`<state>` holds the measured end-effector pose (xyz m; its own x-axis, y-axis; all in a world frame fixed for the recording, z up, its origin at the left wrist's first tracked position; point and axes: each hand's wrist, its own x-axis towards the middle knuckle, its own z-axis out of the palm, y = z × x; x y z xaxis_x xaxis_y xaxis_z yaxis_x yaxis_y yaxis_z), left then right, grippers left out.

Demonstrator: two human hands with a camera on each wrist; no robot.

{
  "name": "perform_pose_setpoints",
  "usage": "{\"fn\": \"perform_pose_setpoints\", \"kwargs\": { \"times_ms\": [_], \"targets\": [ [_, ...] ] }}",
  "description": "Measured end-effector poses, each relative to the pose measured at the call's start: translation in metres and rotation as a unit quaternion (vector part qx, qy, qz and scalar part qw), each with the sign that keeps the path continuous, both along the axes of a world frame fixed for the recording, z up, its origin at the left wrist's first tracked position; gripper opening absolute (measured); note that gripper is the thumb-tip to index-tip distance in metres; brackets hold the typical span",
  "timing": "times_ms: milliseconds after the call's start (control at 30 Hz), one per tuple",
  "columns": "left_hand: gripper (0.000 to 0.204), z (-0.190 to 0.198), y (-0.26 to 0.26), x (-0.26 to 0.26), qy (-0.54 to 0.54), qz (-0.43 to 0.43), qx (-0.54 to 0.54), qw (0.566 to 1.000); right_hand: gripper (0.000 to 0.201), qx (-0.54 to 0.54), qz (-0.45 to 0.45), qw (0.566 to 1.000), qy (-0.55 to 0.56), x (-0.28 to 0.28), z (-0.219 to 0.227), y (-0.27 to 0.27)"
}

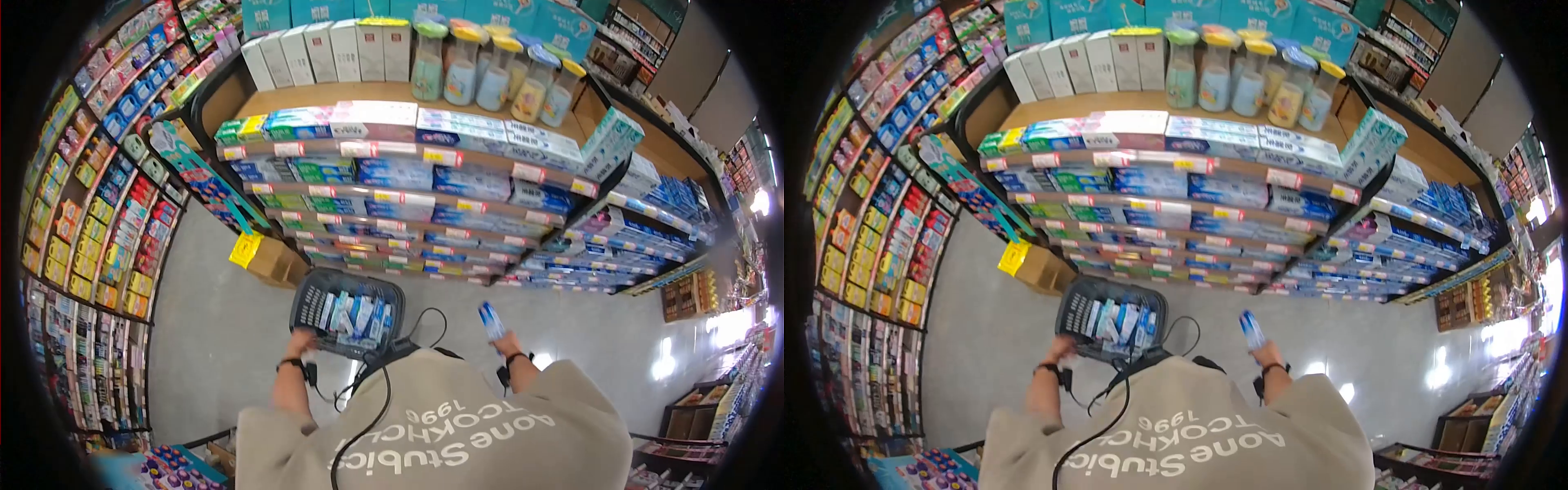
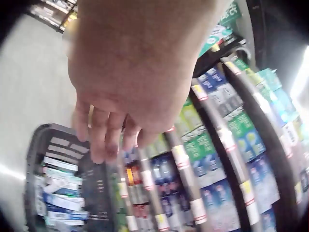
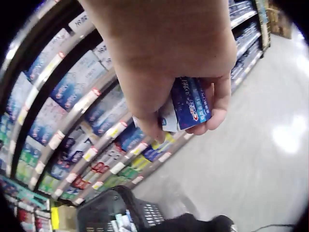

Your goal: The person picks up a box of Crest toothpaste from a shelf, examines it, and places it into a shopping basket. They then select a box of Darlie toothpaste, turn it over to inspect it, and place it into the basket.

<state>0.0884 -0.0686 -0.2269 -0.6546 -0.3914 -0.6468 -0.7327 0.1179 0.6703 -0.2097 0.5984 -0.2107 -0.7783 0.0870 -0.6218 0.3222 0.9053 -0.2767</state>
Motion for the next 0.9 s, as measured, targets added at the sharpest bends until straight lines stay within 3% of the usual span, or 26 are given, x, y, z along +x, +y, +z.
{"fn": "perform_pose_setpoints", "kwargs": {
  "times_ms": [33,67,167,233,333,467,500,533,600,633,700,767,800,867,900],
  "targets": [
    [0.024,0.006,-0.012,-0.022,0.083,0.125,0.036,0.988,0.050,-0.014,-0.019,1.000,0.010,-0.006,0.038,-0.031],
    [0.024,0.082,0.015,-0.062,0.113,0.221,0.031,0.968,0.052,-0.059,-0.003,0.998,0.024,-0.018,0.047,-0.049],
    [0.027,0.180,0.048,-0.115,0.259,0.165,0.041,0.951,0.057,-0.189,0.054,0.980,0.040,-0.036,0.071,-0.092],
    [0.028,0.239,0.097,-0.135,0.307,0.111,0.032,0.944,0.055,-0.248,0.081,0.963,0.074,-0.030,0.121,-0.118],
    [0.043,0.260,0.152,-0.148,0.348,-0.014,-0.025,0.937,0.054,-0.348,0.142,0.918,0.127,-0.012,0.171,-0.136],
    [0.083,0.318,0.222,-0.143,0.306,-0.131,-0.084,0.939,0.056,-0.393,0.258,0.875,0.112,0.016,0.225,-0.138],
    [0.087,0.323,0.234,-0.139,0.311,-0.133,-0.070,0.939,0.056,-0.407,0.278,0.862,0.122,0.023,0.224,-0.135],
    [0.091,0.287,0.229,-0.135,0.365,-0.129,-0.029,0.922,0.057,-0.424,0.293,0.845,0.140,0.029,0.223,-0.136],
    [0.096,0.281,0.238,-0.125,0.397,-0.152,-0.037,0.904,0.056,-0.410,0.345,0.829,0.159,0.040,0.222,-0.137],
    [0.094,0.274,0.242,-0.120,0.411,-0.125,0.046,0.902,0.056,-0.399,0.360,0.828,0.158,0.044,0.217,-0.138],
    [0.086,0.287,0.253,-0.101,0.382,-0.091,0.085,0.916,0.055,-0.411,0.390,0.811,0.145,0.057,0.224,-0.146],
    [0.075,0.249,0.231,-0.084,0.357,-0.076,-0.015,0.931,0.054,-0.469,0.414,0.772,0.111,0.067,0.240,-0.145],
    [0.062,0.264,0.239,-0.081,0.389,-0.088,-0.099,0.912,0.054,-0.392,0.462,0.788,0.110,0.070,0.234,-0.155],
    [0.058,0.293,0.266,-0.066,0.353,-0.040,-0.027,0.934,0.060,-0.452,0.470,0.752,0.097,0.076,0.212,-0.160],
    [0.055,0.302,0.272,-0.067,0.370,-0.035,-0.019,0.928,0.062,-0.438,0.470,0.763,0.073,0.076,0.223,-0.157]
  ]
}}
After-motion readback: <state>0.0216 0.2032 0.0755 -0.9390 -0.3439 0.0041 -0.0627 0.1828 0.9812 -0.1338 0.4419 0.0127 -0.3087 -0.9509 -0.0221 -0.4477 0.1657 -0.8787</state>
